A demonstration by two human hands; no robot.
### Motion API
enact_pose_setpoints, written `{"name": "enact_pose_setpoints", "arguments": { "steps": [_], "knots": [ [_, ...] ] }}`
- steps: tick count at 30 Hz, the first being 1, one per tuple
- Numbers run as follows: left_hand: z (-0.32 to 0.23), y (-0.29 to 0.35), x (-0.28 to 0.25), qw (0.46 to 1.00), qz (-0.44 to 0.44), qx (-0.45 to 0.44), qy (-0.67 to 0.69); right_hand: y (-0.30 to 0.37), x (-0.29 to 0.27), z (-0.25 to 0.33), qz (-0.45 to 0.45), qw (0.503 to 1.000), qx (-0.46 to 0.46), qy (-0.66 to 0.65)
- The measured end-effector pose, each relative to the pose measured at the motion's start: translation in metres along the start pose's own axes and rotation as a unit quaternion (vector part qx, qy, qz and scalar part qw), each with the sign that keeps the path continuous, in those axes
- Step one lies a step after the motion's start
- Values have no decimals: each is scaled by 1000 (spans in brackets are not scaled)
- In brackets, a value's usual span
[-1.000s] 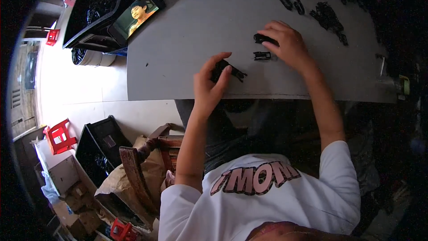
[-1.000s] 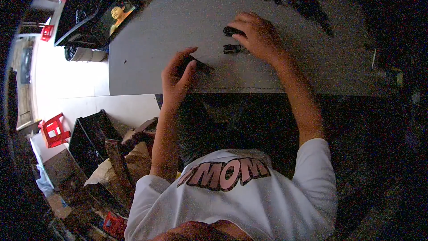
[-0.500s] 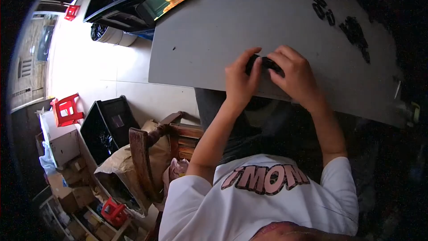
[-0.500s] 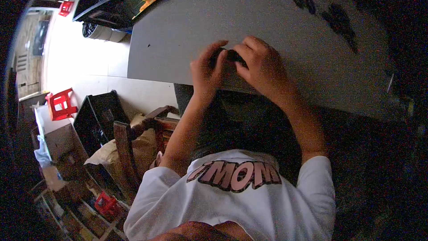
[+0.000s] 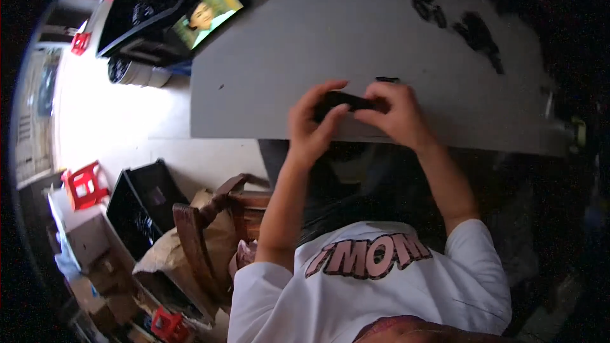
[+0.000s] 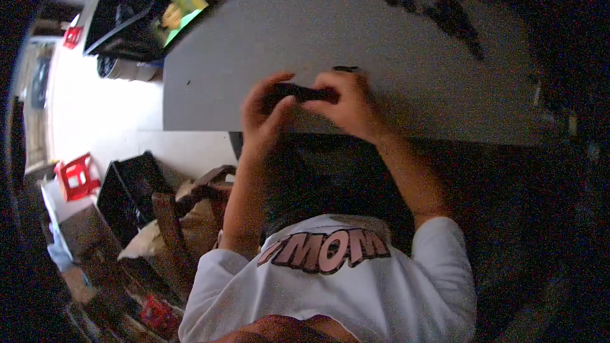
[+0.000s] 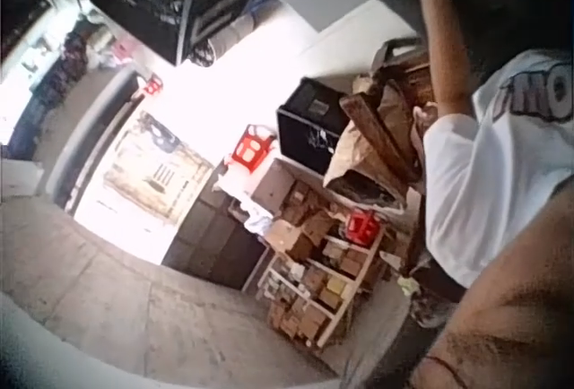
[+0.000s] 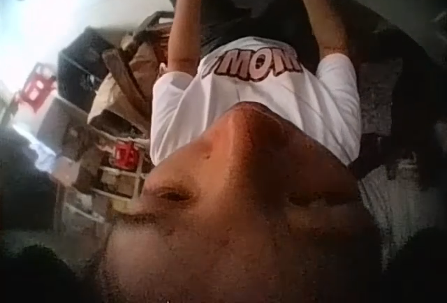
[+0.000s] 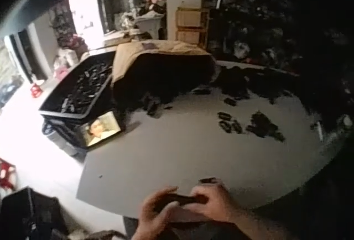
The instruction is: Assembling small black plastic components by snapping pieces together on a workbench.
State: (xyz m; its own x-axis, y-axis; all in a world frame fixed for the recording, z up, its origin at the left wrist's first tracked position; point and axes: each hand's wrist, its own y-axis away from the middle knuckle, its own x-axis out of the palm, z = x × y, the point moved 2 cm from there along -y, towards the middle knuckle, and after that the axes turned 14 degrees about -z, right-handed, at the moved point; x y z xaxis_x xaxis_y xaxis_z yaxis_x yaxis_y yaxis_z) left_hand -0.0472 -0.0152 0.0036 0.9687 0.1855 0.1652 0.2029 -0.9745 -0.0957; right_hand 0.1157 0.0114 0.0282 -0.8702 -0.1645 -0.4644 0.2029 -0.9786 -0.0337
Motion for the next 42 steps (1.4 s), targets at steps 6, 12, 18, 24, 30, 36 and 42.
{"name": "enact_pose_setpoints", "arguments": {
  "steps": [6, 12, 18, 24, 30, 36, 42],
  "knots": [
    [0, -1, -10, 995, -77, -64, 13, -38, -43, -15, -106, 986, -122, 38],
    [0, -2, -4, 990, -77, -85, 87, -108, -130, -103, -397, 898, -37, 186],
    [3, -31, -9, 982, -102, -120, 108, -104, -123, -108, -315, 905, 22, 286],
    [6, -162, 3, 970, -98, 160, -156, -48, -96, -91, -315, 912, -108, 240],
    [20, -226, 22, 758, -120, 334, -547, -19, -89, -75, -224, 939, -71, 253],
    [30, -242, 3, 767, -109, 280, -567, -8, -66, -41, -150, 967, -134, 156],
    [8, -193, 1, 858, -70, 189, -473, -9, -46, -30, -100, 958, -195, 186]
  ]
}}
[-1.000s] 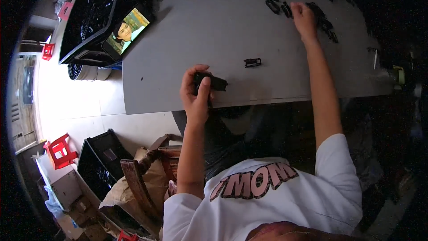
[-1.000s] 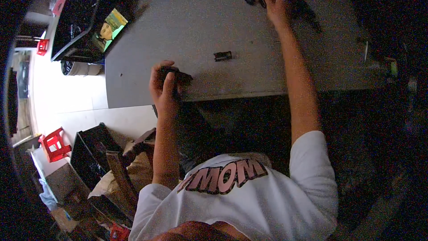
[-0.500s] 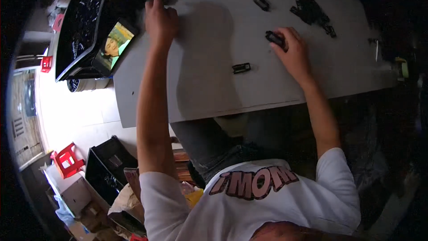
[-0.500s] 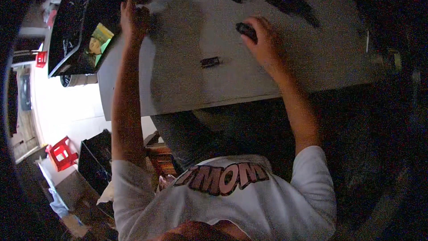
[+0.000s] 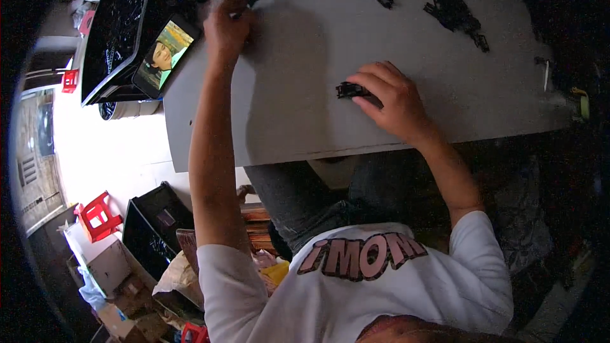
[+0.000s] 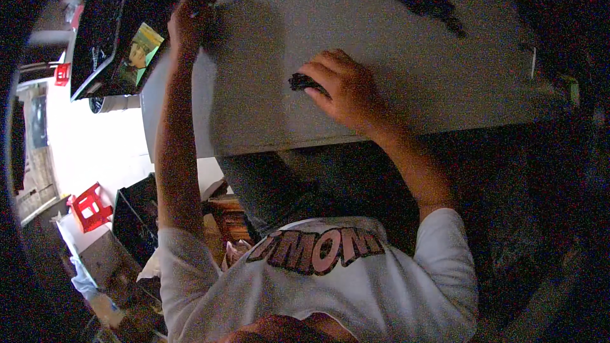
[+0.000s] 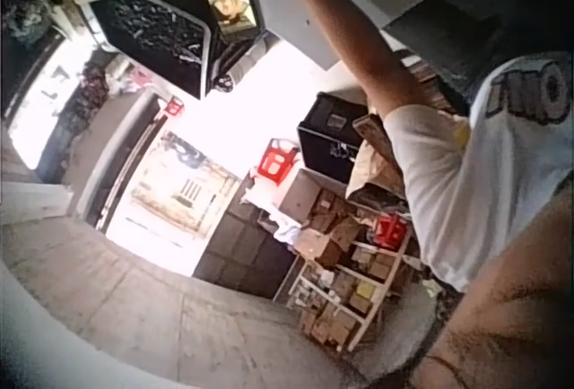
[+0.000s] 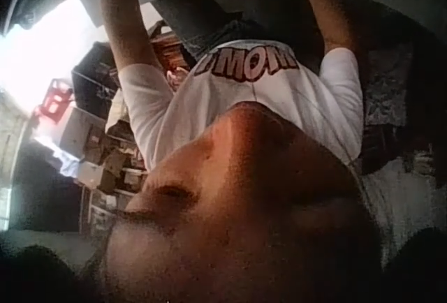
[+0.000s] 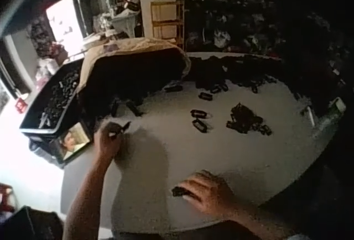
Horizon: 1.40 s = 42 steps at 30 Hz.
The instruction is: Assembling small black plastic components by snapping pieces together on a workbench.
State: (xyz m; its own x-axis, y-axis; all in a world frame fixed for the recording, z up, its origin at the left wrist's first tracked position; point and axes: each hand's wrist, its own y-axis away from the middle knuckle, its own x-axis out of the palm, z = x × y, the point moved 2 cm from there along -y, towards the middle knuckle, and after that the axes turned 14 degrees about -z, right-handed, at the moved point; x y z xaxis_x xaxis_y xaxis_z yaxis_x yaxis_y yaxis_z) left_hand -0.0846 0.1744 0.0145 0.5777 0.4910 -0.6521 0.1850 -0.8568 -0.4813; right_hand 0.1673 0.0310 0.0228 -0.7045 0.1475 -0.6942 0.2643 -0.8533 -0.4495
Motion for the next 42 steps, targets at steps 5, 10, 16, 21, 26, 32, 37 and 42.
{"name": "enact_pose_setpoints", "arguments": {
  "steps": [5, 10, 16, 21, 26, 32, 37, 42],
  "knots": [
    [-17, 57, -37, 906, 142, -205, 341, 2, 8, 8, 13, 999, -31, 38],
    [-29, 108, -50, 892, 200, -208, 349, 3, 16, 11, -9, 997, 8, 82],
    [-47, 134, -47, 883, 240, -236, 328, -3, 10, 37, -39, 999, 8, -36],
    [-56, 142, -45, 916, 203, -137, 318, -3, 14, 45, -38, 999, -30, -6],
    [-69, 146, -51, 929, 222, -157, 253, -2, 7, 50, 7, 999, -35, 30],
    [-79, 148, -54, 920, 251, -110, 279, 1, 2, 50, 2, 996, -92, 7],
    [-78, 150, -54, 885, 264, -107, 367, 7, -10, 44, -3, 993, 62, -98],
    [-95, 150, -64, 870, 329, -104, 351, 22, -15, 26, 125, 961, 165, -184]
  ]
}}
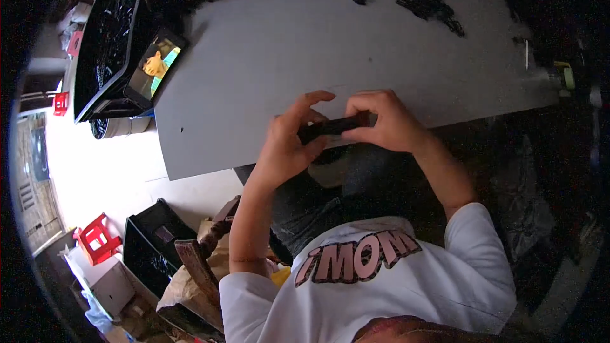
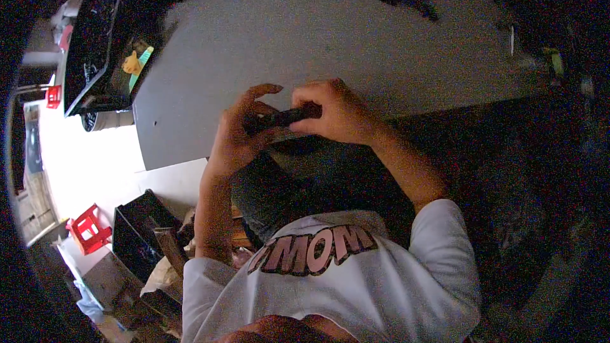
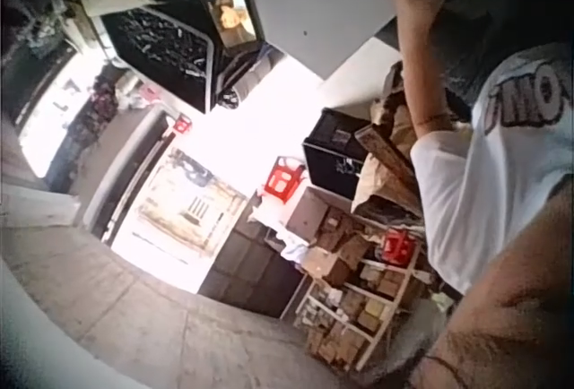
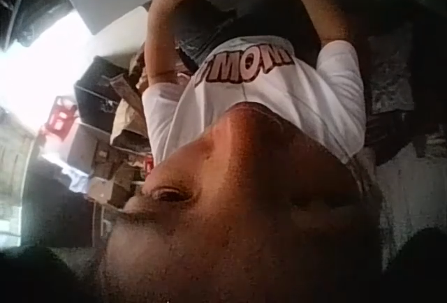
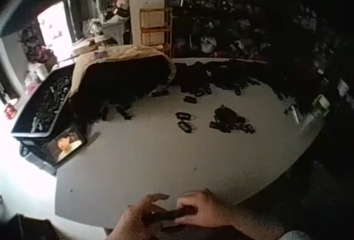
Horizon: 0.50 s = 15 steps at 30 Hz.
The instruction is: Assembling small black plastic components by snapping pieces together on a workbench.
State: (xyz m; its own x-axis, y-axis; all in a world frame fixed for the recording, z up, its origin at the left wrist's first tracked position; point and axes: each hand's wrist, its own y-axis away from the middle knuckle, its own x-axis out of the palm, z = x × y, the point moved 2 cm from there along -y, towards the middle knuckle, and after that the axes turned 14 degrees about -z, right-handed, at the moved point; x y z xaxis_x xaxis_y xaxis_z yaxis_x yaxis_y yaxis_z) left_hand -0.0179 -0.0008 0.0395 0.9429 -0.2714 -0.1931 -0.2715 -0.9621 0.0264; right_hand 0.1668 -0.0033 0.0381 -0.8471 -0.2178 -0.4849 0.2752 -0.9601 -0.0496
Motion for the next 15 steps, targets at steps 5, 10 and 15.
{"name": "enact_pose_setpoints", "arguments": {
  "steps": [5, 10, 15],
  "knots": [
    [3, 16, 0, 997, 21, -27, -66, 8, 0, -5, 34, 999, -4, -12],
    [11, 38, 2, 969, 77, 95, -213, -50, -82, -68, -316, 926, -80, 189],
    [13, 50, 6, 949, 47, 126, -286, -95, -111, -97, -355, 793, -72, 490]
  ]
}}
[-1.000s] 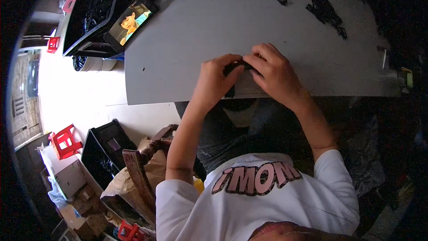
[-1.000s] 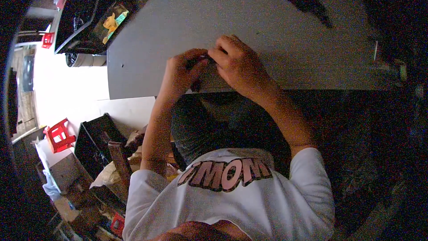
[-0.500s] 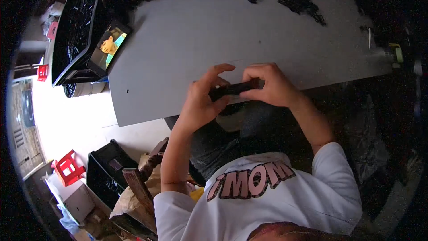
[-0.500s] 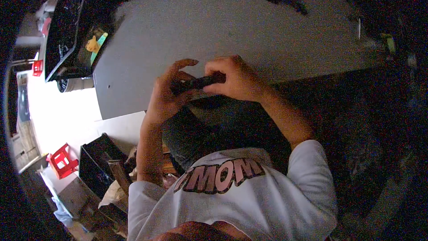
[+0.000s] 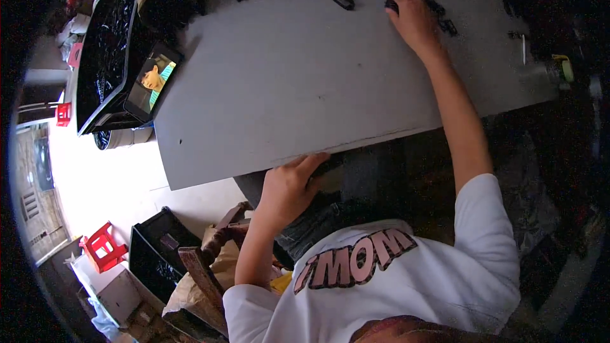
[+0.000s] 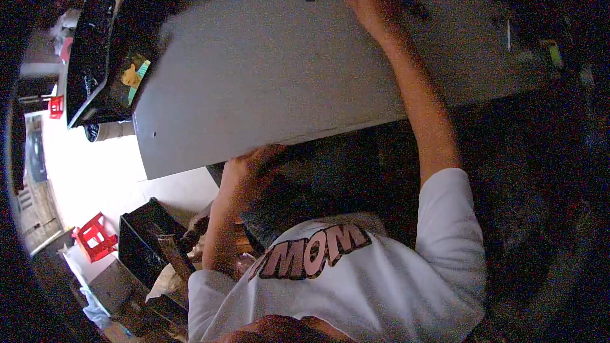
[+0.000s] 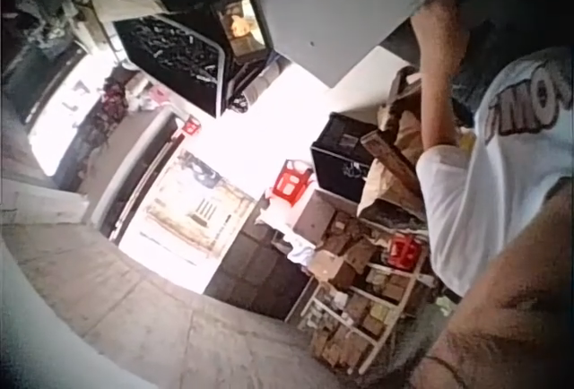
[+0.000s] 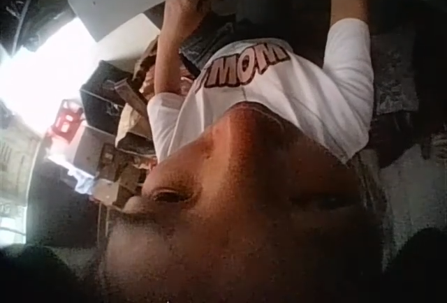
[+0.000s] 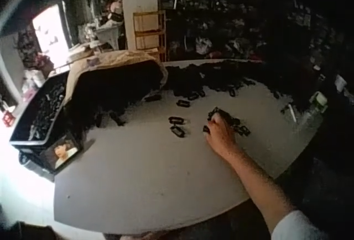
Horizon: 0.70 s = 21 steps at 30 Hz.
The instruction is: Assembling small black plastic components by snapping pieces together on a workbench.
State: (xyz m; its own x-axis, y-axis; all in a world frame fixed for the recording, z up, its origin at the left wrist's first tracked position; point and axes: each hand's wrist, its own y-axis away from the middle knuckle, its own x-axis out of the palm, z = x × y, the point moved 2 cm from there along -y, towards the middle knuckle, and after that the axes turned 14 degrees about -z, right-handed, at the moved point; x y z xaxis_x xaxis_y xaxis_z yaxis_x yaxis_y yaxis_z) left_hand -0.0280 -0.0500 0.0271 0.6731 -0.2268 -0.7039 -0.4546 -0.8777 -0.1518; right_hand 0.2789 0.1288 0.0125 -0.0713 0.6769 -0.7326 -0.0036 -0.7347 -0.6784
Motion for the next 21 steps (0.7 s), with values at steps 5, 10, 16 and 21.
{"name": "enact_pose_setpoints", "arguments": {
  "steps": [5, 10, 16, 21],
  "knots": [
    [-10, -4, -5, 999, 22, -17, -32, 8, -7, 17, -113, 979, -118, -119],
    [-7, -13, -6, 999, 26, -14, 14, 44, -22, 50, 96, 950, -82, -285],
    [-6, -31, -6, 1000, 10, 8, 26, 8, -1, 53, 49, 951, -96, -291],
    [0, -42, -6, 1000, -13, 6, 26, -23, 45, 56, -52, 978, -78, -186]
  ]
}}
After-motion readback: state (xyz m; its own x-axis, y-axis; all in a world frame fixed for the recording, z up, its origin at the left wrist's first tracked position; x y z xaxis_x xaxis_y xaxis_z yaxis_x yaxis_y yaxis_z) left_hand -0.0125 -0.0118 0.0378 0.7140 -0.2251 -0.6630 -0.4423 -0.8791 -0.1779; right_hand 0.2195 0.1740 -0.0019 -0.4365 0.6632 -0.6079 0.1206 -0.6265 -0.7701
